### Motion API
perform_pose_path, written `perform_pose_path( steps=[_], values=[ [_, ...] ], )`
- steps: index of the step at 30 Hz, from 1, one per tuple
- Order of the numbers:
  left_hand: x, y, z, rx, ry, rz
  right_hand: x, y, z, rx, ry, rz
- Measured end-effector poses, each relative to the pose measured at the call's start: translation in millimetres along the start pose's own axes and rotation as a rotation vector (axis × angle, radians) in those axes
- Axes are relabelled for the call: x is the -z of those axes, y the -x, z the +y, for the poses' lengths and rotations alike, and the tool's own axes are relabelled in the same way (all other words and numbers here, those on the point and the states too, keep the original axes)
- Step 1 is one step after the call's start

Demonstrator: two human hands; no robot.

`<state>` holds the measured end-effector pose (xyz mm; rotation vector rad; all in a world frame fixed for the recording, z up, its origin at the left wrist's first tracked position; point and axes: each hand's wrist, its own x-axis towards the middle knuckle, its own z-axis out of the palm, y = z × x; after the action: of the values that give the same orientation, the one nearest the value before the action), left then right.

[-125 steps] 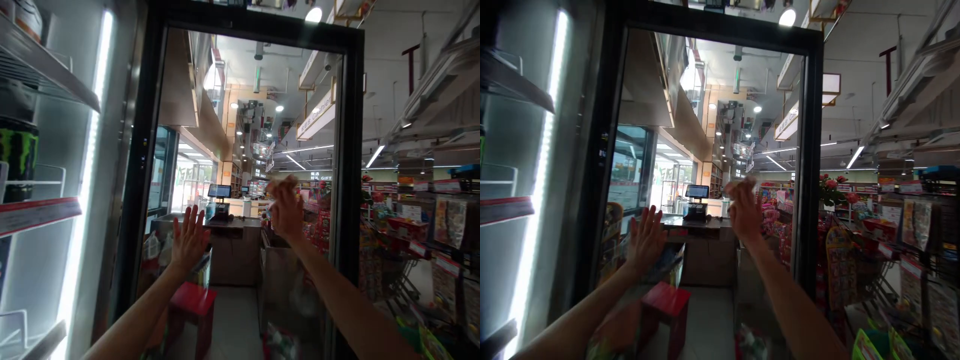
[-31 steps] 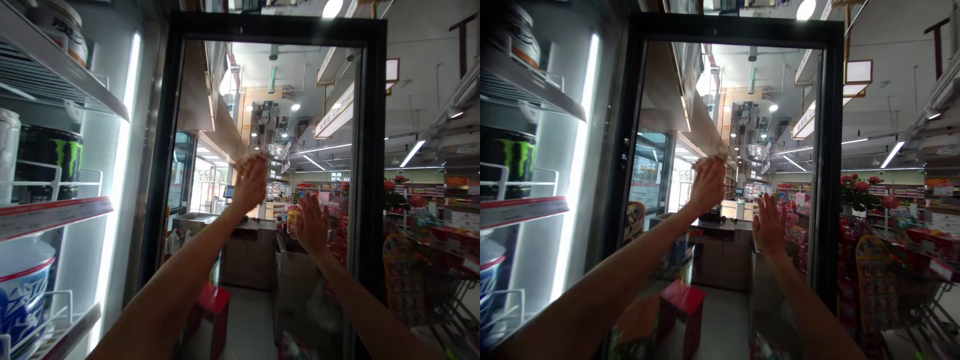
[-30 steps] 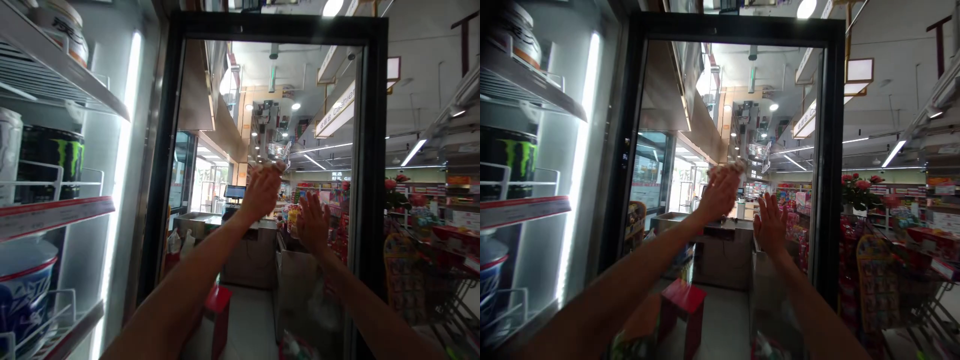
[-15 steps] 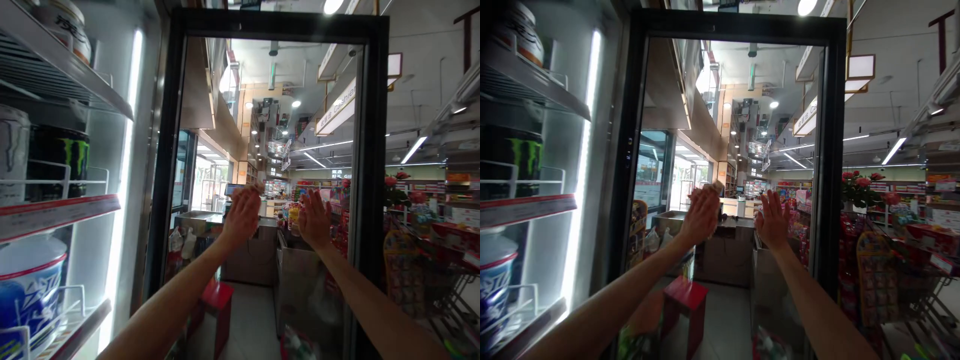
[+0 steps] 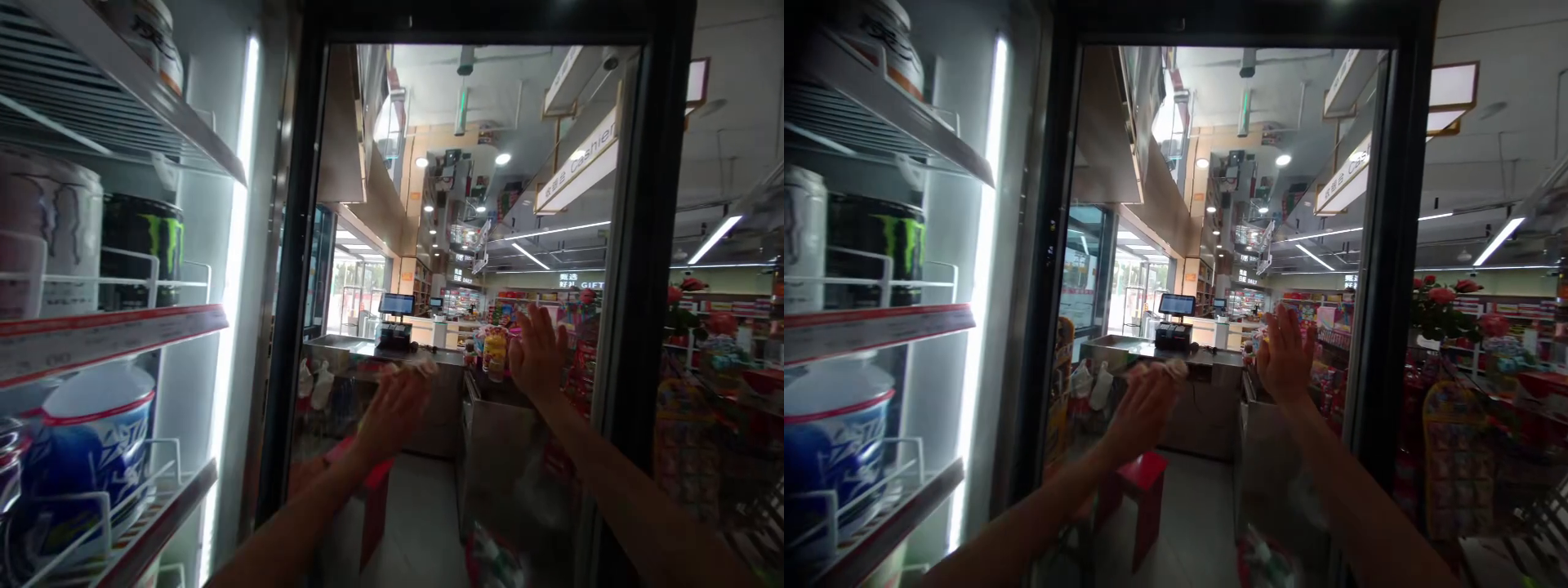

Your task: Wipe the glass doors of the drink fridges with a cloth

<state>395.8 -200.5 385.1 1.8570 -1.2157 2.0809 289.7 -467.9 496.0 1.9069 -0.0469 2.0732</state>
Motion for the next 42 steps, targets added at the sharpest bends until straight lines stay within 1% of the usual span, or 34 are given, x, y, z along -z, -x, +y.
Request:
perform_pose_path(
  steps=[1,2,3,4,5,6,8,9,10,11,12,13,15,16,17,18,19,20,22,23,24,25,26,28,29,30,31,32,33,36,37,38,39,42],
  values=[
    [-2.2,1,14,-0.148,0.023,-0.042,1,0,0,0.003,-0.001,-0.001],
    [-3.3,2,21,-0.266,0.043,-0.080,1,0,1,0.006,0.000,-0.002],
    [-3.3,1,19,-0.323,0.056,-0.102,2,0,1,0.010,0.003,-0.001],
    [-2.4,-2,10,-0.302,0.060,-0.110,3,0,1,0.012,0.008,0.000],
    [-1.0,-7,-7,-0.201,0.053,-0.093,3,0,0,0.010,0.016,0.002],
    [0.4,-16,-27,-0.048,0.038,-0.051,4,0,-1,0.002,0.025,0.003],
    [2.4,-39,-64,0.306,-0.016,0.081,4,1,-2,-0.041,0.045,0.011],
    [2.6,-52,-75,0.427,-0.039,0.145,3,1,-3,-0.069,0.053,0.016],
    [2.3,-64,-79,0.477,-0.050,0.190,3,1,-3,-0.094,0.058,0.022],
    [1.4,-73,-75,0.457,-0.046,0.211,3,1,-4,-0.114,0.061,0.027],
    [-0.1,-81,-64,0.386,-0.033,0.207,4,1,-4,-0.128,0.062,0.031],
    [-2.0,-86,-48,0.263,-0.011,0.181,4,1,-5,-0.137,0.061,0.036],
    [-6.9,-95,-13,-0.068,0.040,0.099,5,1,-5,-0.158,0.054,0.049],
    [-9.3,-100,-1,-0.230,0.058,0.061,6,1,-5,-0.174,0.049,0.056],
    [-11.0,-108,6,-0.365,0.071,0.028,6,1,-5,-0.190,0.042,0.062],
    [-12.0,-118,6,-0.446,0.074,0.004,6,1,-5,-0.202,0.036,0.067],
    [-12.3,-131,1,-0.444,0.068,-0.003,6,1,-5,-0.211,0.032,0.071],
    [-11.9,-147,-8,-0.351,0.053,0.015,6,2,-4,-0.215,0.029,0.072],
    [-10.6,-179,-27,-0.044,0.025,0.080,6,2,-4,-0.216,0.019,0.072],
    [-10.5,-192,-32,0.085,0.019,0.109,5,2,-4,-0.216,0.008,0.075],
    [-10.9,-202,-32,0.146,0.021,0.124,5,2,-3,-0.218,-0.010,0.082],
    [-12.1,-207,-26,0.117,0.030,0.119,5,3,-3,-0.223,-0.036,0.092],
    [-13.9,-209,-14,0.002,0.046,0.095,5,3,-2,-0.229,-0.066,0.106],
    [-18.6,-206,14,-0.324,0.092,0.025,5,4,0,-0.249,-0.132,0.143],
    [-20.8,-203,26,-0.453,0.113,-0.001,5,4,1,-0.260,-0.163,0.165],
    [-22.3,-203,34,-0.524,0.127,-0.017,5,5,3,-0.271,-0.191,0.186],
    [-22.9,-204,35,-0.525,0.130,-0.019,5,6,4,-0.281,-0.214,0.207],
    [-22.5,-209,29,-0.455,0.122,-0.008,5,8,6,-0.288,-0.234,0.221],
    [-21.3,-216,19,-0.337,0.108,0.011,5,10,8,-0.289,-0.253,0.220],
    [-17.5,-238,-18,0.094,0.068,0.070,5,18,11,-0.273,-0.302,0.193],
    [-17.6,-242,-23,0.164,0.065,0.080,5,20,11,-0.271,-0.313,0.189],
    [-18.9,-243,-21,0.160,0.068,0.081,5,22,12,-0.274,-0.323,0.188],
    [-21.2,-240,-13,0.097,0.074,0.076,5,23,12,-0.282,-0.328,0.190],
    [-32.3,-222,37,-0.298,0.123,0.022,5,27,16,-0.310,-0.318,0.182]
  ],
)
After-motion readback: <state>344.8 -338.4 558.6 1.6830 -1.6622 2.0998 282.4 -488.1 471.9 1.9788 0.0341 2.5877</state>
